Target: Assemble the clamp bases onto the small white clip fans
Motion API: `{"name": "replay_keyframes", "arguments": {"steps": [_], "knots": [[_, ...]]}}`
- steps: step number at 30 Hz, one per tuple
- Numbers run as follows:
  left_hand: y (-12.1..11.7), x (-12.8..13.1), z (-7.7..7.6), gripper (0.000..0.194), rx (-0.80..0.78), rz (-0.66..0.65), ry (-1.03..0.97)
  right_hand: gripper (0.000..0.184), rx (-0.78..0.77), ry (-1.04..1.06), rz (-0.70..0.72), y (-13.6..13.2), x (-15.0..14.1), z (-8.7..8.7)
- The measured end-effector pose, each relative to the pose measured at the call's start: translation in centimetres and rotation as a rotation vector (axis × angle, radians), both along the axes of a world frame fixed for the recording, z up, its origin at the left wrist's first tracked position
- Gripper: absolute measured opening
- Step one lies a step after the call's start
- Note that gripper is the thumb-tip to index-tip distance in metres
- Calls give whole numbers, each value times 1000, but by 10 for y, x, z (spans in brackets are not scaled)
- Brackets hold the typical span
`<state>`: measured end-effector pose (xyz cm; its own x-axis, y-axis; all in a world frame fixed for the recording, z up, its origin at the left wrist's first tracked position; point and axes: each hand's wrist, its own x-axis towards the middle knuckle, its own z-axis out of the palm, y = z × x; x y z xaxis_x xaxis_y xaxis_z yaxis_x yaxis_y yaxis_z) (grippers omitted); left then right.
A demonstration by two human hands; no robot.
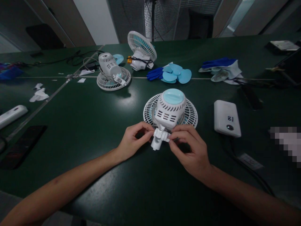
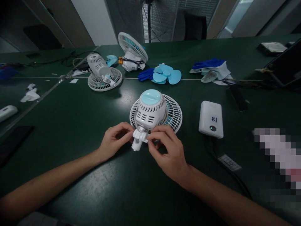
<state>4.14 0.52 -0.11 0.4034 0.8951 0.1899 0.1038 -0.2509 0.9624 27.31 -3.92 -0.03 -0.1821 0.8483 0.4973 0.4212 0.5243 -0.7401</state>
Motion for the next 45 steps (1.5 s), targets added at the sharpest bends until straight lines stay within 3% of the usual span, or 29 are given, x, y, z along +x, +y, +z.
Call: {"name": "replay_keyframes", "arguments": {"steps": [6, 17, 26, 38, 45], "knots": [[0, 0, 1, 14, 15, -6, 11, 8, 1, -39, -33, 1, 0, -2], [0, 0, 1, 14, -3, -9, 3, 33, 25, 16, -21, -2, 0, -1], [0, -1, -1, 16, 3, -6, 14, 9, 17, -52, -47, 1, 0, 0], [0, -1, -3, 17, -18, -7, 0, 33, 30, 9, -25, -1, -1, 0], [0, 0, -2, 14, -2, 1, -3, 16, 19, -35, -31, 0, 0, -1]]}}
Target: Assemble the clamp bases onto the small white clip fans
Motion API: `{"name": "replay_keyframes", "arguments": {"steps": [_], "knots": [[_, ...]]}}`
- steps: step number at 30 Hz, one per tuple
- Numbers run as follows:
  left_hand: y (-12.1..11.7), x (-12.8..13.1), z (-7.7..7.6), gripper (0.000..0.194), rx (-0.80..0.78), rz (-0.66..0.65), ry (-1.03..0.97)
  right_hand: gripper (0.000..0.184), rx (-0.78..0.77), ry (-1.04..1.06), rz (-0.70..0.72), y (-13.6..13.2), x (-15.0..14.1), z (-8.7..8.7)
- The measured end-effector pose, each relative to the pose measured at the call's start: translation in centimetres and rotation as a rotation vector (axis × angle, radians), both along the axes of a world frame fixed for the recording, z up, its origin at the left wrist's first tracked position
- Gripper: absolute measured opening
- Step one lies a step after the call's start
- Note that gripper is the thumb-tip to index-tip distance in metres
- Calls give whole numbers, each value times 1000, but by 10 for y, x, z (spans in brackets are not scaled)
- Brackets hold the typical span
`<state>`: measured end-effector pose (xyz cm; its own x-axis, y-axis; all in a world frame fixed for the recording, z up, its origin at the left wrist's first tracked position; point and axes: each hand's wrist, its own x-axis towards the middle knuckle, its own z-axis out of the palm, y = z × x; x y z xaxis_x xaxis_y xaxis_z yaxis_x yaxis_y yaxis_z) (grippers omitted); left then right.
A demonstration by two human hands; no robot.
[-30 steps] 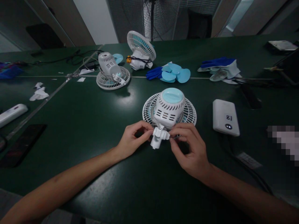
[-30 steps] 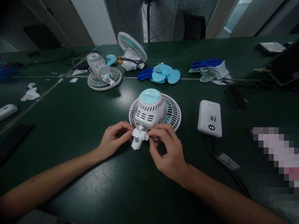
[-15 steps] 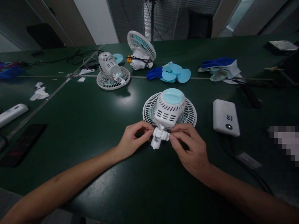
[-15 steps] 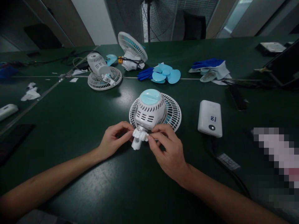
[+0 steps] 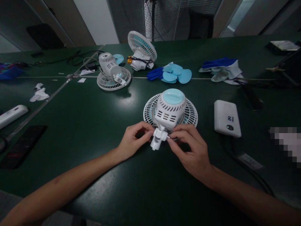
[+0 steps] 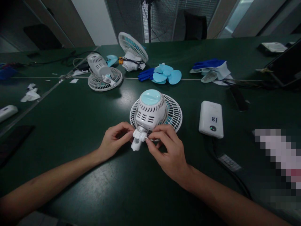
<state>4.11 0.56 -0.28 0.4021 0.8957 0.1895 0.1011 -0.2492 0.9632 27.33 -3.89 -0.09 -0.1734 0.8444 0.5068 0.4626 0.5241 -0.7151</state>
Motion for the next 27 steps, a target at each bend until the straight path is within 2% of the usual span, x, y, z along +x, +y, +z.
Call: {"name": "replay_keyframes", "arguments": {"steps": [2, 5, 10, 14, 20, 24, 27], "knots": [[0, 0, 0, 13, 11, -6, 2, 11, 8, -18, -6, 1, -1, 1], [0, 0, 0, 12, 17, -13, -3, 13, 6, -5, 1, 0, -2, 1], [0, -1, -2, 12, 1, -21, -12, 34, -11, 75, 42, -2, -2, 1], [0, -1, -1, 11, 8, -21, -13, 37, 16, 47, 47, -3, -2, 0], [1, 0, -1, 11, 1, -9, -15, 31, 2, 44, 30, -2, -1, -2], [1, -1, -2, 12, 11, -9, -10, 7, -36, 19, 24, 1, 0, -2], [1, -1, -2, 11, 24, -17, 1, 9, -44, -4, 17, 2, 1, 0]]}}
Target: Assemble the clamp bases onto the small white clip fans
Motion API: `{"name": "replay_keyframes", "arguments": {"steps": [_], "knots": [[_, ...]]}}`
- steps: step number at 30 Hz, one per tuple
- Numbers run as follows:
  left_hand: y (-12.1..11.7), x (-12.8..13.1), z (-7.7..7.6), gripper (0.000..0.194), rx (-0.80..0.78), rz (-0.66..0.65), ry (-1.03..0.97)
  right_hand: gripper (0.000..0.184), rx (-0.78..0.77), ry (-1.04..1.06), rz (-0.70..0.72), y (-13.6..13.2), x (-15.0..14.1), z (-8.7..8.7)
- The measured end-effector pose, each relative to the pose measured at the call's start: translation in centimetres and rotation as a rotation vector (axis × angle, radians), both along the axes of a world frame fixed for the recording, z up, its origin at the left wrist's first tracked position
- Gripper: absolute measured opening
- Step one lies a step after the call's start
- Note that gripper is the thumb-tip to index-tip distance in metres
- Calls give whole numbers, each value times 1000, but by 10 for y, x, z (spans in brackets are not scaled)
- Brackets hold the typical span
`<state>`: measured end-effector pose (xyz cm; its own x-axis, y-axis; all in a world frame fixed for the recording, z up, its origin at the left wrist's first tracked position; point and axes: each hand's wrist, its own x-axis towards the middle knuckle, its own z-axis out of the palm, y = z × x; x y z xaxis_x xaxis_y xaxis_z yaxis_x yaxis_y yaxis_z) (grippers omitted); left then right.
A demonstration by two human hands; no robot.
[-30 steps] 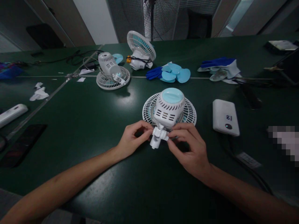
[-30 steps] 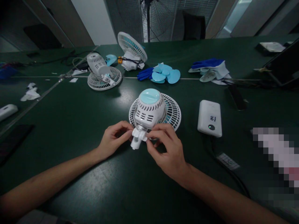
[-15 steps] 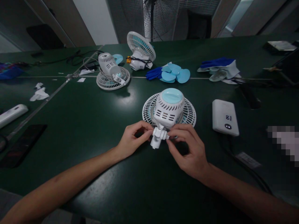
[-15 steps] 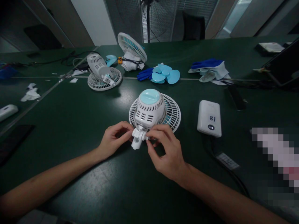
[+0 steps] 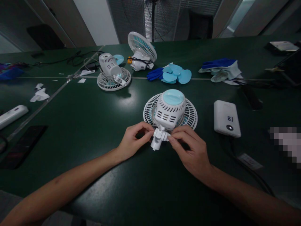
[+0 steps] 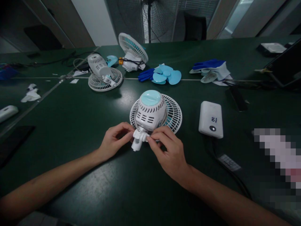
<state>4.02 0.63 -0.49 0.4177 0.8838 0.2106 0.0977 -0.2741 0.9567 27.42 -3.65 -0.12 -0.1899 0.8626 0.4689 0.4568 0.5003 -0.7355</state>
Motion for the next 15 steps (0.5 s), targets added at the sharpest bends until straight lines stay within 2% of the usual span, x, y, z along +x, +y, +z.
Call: {"name": "replay_keyframes", "arguments": {"steps": [3, 8, 12, 15], "knots": [[0, 0, 0, 12, -4, -1, 2, 9, -5, 28, 4, -1, -1, 1], [0, 0, 0, 12, -12, -5, -5, 34, 16, 78, 42, -4, -3, 0], [0, 0, 0, 12, -9, 18, -16, 31, 37, 53, 32, -4, -2, -2], [0, 0, 0, 11, -6, 26, -24, 15, 9, 34, 26, -1, -1, -3]]}}
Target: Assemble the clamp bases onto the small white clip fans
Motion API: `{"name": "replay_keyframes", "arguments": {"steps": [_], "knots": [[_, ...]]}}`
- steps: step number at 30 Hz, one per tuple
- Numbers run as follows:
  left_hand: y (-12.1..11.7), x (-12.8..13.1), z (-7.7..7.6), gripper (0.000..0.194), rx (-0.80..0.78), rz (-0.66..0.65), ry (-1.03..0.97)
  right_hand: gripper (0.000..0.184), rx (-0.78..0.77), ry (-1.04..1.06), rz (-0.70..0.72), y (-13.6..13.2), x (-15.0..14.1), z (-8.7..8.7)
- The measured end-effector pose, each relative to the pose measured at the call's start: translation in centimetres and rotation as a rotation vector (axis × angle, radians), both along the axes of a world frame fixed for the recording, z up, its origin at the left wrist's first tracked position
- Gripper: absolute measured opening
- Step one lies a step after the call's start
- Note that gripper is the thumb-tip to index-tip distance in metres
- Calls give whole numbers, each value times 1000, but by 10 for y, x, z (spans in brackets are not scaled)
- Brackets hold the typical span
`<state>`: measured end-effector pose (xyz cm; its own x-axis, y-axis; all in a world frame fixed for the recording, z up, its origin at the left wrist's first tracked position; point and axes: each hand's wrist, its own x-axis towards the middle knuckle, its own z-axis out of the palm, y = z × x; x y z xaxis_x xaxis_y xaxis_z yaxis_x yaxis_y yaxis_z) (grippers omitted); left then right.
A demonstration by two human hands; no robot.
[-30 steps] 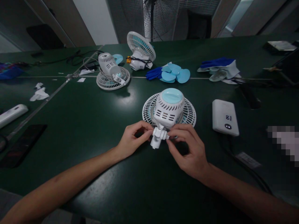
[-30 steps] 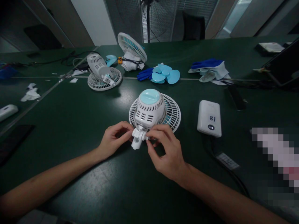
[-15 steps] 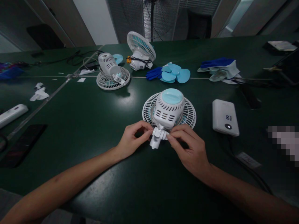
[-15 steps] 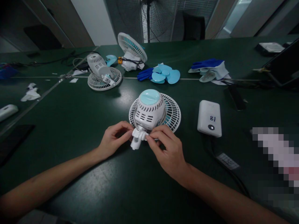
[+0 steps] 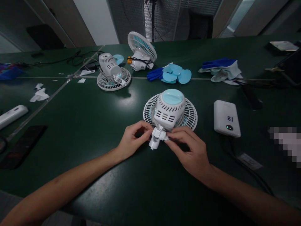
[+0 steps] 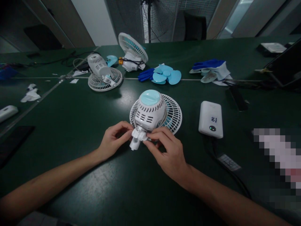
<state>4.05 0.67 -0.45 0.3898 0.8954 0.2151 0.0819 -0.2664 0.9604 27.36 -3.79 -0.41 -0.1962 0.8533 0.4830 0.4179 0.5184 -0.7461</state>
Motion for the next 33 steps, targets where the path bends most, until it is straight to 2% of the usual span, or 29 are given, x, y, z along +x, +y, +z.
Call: {"name": "replay_keyframes", "arguments": {"steps": [2, 6, 10, 12, 14, 18, 22, 26, 28, 33], "knots": [[0, 0, 0, 10, 7, -11, 9, 7, -23, -7, 12, 1, 0, 1], [0, 1, 1, 11, 7, -18, 19, 9, -34, -1, 13, 0, -1, 3], [0, 1, 0, 12, -3, -15, 15, 28, -14, 38, 0, -2, -3, 2], [0, 0, 0, 12, -5, -11, 19, 30, 16, 20, 1, -2, -3, 0], [0, 0, 1, 12, 1, -3, 24, 27, 33, 0, -1, -2, -2, 0], [0, 0, 1, 11, 21, -2, 37, 8, 15, -26, 4, 0, 0, 2], [-1, 0, 1, 12, 9, -12, 31, 9, -6, -16, 3, 0, -1, 5], [-1, 0, 0, 14, -18, -14, 23, 28, -5, 31, -10, -2, -1, 3], [-1, 0, 0, 15, -15, -8, 26, 31, 25, 16, -6, -2, -1, 2], [-1, 0, 1, 15, 16, 11, 47, 9, 36, -39, -14, 0, 0, 2]]}}
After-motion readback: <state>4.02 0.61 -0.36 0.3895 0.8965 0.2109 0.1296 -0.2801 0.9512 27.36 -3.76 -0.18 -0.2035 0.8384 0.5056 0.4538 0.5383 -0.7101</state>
